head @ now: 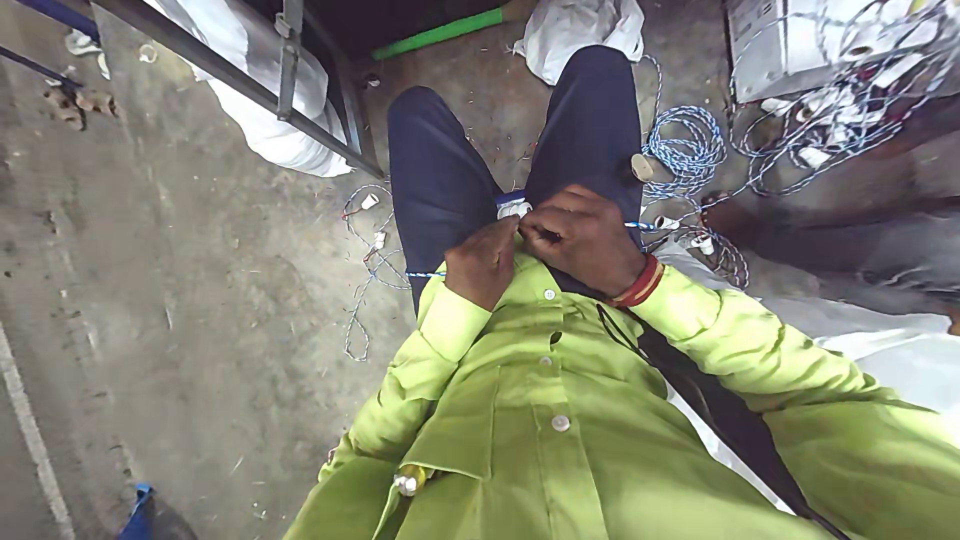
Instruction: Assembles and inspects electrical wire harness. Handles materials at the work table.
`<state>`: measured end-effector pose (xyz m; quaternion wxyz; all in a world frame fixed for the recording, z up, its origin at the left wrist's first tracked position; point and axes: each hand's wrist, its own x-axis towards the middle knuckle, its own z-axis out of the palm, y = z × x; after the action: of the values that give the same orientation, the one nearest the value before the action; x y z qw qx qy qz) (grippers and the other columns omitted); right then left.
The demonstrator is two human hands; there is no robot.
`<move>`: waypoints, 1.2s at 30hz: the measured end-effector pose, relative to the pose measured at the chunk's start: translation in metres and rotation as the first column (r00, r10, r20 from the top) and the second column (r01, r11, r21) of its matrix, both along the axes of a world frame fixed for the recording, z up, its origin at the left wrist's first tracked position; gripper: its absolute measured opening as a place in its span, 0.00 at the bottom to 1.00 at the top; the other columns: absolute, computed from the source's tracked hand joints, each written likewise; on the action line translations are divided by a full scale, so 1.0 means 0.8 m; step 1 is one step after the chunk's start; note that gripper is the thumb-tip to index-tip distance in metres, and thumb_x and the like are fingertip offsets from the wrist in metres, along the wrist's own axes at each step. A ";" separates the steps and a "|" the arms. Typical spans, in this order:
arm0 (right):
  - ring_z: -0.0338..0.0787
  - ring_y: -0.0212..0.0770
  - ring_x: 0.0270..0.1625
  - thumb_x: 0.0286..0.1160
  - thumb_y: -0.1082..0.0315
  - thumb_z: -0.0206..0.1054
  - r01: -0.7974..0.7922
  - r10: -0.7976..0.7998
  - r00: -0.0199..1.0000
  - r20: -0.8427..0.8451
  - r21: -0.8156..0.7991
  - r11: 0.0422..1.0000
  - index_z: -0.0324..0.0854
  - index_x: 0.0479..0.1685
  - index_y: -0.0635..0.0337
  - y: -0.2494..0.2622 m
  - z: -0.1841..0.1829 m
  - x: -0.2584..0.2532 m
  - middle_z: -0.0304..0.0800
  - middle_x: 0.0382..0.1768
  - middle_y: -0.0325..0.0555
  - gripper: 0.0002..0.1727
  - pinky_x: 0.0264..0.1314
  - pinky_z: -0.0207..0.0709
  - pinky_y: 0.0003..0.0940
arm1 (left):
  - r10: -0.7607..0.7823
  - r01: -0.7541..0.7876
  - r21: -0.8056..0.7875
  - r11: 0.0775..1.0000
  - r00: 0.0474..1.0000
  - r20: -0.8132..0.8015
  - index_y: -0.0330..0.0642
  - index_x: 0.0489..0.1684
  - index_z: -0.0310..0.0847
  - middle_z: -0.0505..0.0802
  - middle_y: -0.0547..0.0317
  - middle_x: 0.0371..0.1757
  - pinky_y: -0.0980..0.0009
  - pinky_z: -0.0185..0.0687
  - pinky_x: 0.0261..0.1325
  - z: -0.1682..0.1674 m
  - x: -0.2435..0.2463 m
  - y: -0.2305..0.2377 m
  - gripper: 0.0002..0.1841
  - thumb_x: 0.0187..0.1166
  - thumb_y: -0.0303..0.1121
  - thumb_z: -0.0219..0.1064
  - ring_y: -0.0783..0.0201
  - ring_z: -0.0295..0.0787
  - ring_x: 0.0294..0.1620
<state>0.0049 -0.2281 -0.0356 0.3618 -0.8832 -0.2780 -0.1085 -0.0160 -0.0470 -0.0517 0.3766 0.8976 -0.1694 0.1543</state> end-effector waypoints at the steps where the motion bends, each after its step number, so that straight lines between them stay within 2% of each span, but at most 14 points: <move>1: 0.91 0.52 0.45 0.72 0.72 0.69 -0.011 0.011 1.000 0.006 -0.004 1.000 0.93 0.36 0.63 -0.001 0.000 -0.001 0.93 0.35 0.52 0.07 0.51 0.83 0.40 | -0.008 0.008 0.014 1.000 1.000 -0.012 0.30 0.48 0.94 0.98 0.43 0.47 0.63 0.93 0.56 0.001 -0.001 0.001 0.10 0.79 0.22 0.65 0.54 0.99 0.49; 4: 0.90 0.49 0.47 0.74 0.70 0.69 -0.007 0.006 0.999 0.037 0.026 1.000 0.94 0.38 0.60 -0.001 -0.011 0.007 0.94 0.36 0.49 0.08 0.52 0.83 0.36 | -0.001 0.003 0.056 0.998 0.999 -0.037 0.31 0.48 0.92 0.98 0.43 0.44 0.60 0.93 0.48 0.002 0.000 0.001 0.10 0.80 0.24 0.64 0.53 0.99 0.44; 7: 0.89 0.47 0.51 0.73 0.68 0.71 0.033 -0.033 0.999 -0.006 0.101 0.994 0.94 0.39 0.59 0.003 -0.013 0.006 0.93 0.39 0.50 0.07 0.56 0.81 0.34 | 0.029 -0.028 0.021 0.999 0.998 -0.063 0.31 0.47 0.90 0.96 0.44 0.39 0.63 0.91 0.44 0.003 0.003 -0.001 0.09 0.80 0.24 0.63 0.55 0.96 0.39; 10: 0.90 0.46 0.55 0.74 0.65 0.74 0.052 -0.043 0.997 -0.071 0.138 0.989 0.94 0.45 0.58 0.004 -0.011 0.005 0.94 0.45 0.50 0.08 0.60 0.82 0.34 | 0.043 -0.045 -0.016 0.999 0.993 -0.108 0.32 0.47 0.88 0.94 0.44 0.43 0.66 0.90 0.49 0.003 0.006 0.000 0.08 0.81 0.25 0.64 0.57 0.94 0.44; 13: 0.92 0.46 0.54 0.78 0.63 0.72 0.061 -0.050 0.995 -0.085 0.127 0.990 0.95 0.51 0.58 0.003 -0.014 0.007 0.96 0.47 0.50 0.11 0.62 0.83 0.35 | 0.035 -0.042 -0.044 0.998 0.991 -0.129 0.32 0.48 0.88 0.92 0.44 0.46 0.66 0.88 0.54 0.003 0.009 0.002 0.08 0.81 0.25 0.64 0.55 0.91 0.50; 15: 0.90 0.45 0.54 0.79 0.63 0.71 0.056 -0.045 0.994 -0.098 0.118 0.991 0.95 0.50 0.57 0.003 -0.015 0.007 0.95 0.46 0.49 0.11 0.61 0.82 0.33 | 0.035 -0.042 -0.050 0.998 0.990 -0.135 0.33 0.47 0.89 0.92 0.43 0.48 0.66 0.88 0.55 0.003 0.009 0.003 0.08 0.81 0.26 0.64 0.55 0.90 0.51; 18: 0.88 0.50 0.54 0.82 0.67 0.68 0.012 -0.012 1.000 -0.002 0.042 0.999 0.94 0.45 0.60 0.002 -0.019 0.009 0.93 0.42 0.52 0.10 0.60 0.81 0.36 | 0.021 -0.035 -0.077 0.996 0.984 -0.176 0.33 0.46 0.89 0.92 0.45 0.47 0.68 0.87 0.54 0.003 0.008 0.003 0.08 0.81 0.27 0.65 0.58 0.90 0.49; 21: 0.89 0.55 0.55 0.83 0.72 0.64 -0.036 0.041 0.992 0.116 -0.043 0.998 0.91 0.45 0.64 -0.002 -0.026 0.008 0.92 0.43 0.55 0.09 0.65 0.81 0.43 | -0.014 -0.035 -0.148 0.988 0.948 -0.317 0.34 0.48 0.89 0.92 0.49 0.45 0.69 0.88 0.52 0.003 0.007 0.003 0.09 0.82 0.29 0.65 0.64 0.91 0.45; 23: 0.89 0.57 0.55 0.82 0.74 0.63 -0.067 0.077 0.984 0.163 -0.063 0.996 0.90 0.46 0.65 -0.005 -0.031 0.008 0.92 0.43 0.56 0.09 0.66 0.81 0.46 | -0.055 -0.064 -0.241 0.968 0.886 -0.460 0.35 0.48 0.89 0.94 0.54 0.42 0.69 0.88 0.49 0.005 0.009 0.005 0.10 0.84 0.32 0.64 0.69 0.91 0.41; 25: 0.89 0.58 0.55 0.82 0.76 0.62 -0.097 0.107 0.974 0.198 -0.060 0.993 0.90 0.47 0.66 -0.008 -0.034 0.009 0.92 0.44 0.58 0.09 0.64 0.82 0.47 | -0.118 -0.176 -0.386 0.906 0.769 -0.628 0.37 0.45 0.89 0.93 0.63 0.34 0.76 0.83 0.38 0.010 0.012 0.006 0.08 0.83 0.31 0.66 0.76 0.86 0.31; 27: 0.89 0.58 0.55 0.81 0.76 0.63 -0.123 0.132 0.967 0.217 -0.055 0.991 0.90 0.47 0.66 -0.009 -0.033 0.011 0.92 0.45 0.58 0.09 0.62 0.83 0.46 | -0.268 -0.383 -0.545 0.746 0.577 -0.772 0.37 0.38 0.88 0.87 0.67 0.24 0.82 0.72 0.24 0.017 0.019 0.007 0.06 0.81 0.25 0.64 0.78 0.76 0.20; 30: 0.89 0.58 0.56 0.82 0.76 0.63 -0.149 0.156 0.966 0.207 -0.048 0.988 0.90 0.48 0.65 -0.010 -0.028 0.014 0.92 0.45 0.57 0.09 0.66 0.82 0.46 | -0.498 -0.517 -0.614 0.597 0.361 -0.789 0.40 0.34 0.86 0.87 0.64 0.26 0.81 0.75 0.23 0.019 0.029 0.019 0.11 0.85 0.25 0.57 0.75 0.79 0.22; 32: 0.90 0.57 0.56 0.81 0.76 0.63 -0.163 0.168 0.967 0.192 -0.041 0.986 0.90 0.47 0.65 -0.012 -0.028 0.017 0.92 0.44 0.56 0.09 0.70 0.80 0.47 | -0.585 -0.533 -0.650 0.542 0.315 -0.747 0.40 0.38 0.87 0.90 0.62 0.30 0.79 0.79 0.27 0.015 0.030 0.025 0.11 0.86 0.25 0.57 0.74 0.83 0.25; 36: 0.89 0.56 0.55 0.81 0.75 0.64 -0.145 0.147 0.977 0.157 -0.026 0.989 0.92 0.46 0.64 -0.010 -0.035 0.016 0.93 0.44 0.55 0.09 0.66 0.81 0.42 | -0.606 -0.537 -0.675 0.506 0.336 -0.721 0.36 0.44 0.87 0.91 0.58 0.35 0.78 0.83 0.31 0.006 0.023 0.029 0.10 0.85 0.22 0.57 0.71 0.86 0.29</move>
<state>0.0181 -0.2363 -0.0636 0.3393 -0.8516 -0.3706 -0.1493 0.0021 -0.0240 -0.0468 0.7917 0.4802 0.1598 -0.3422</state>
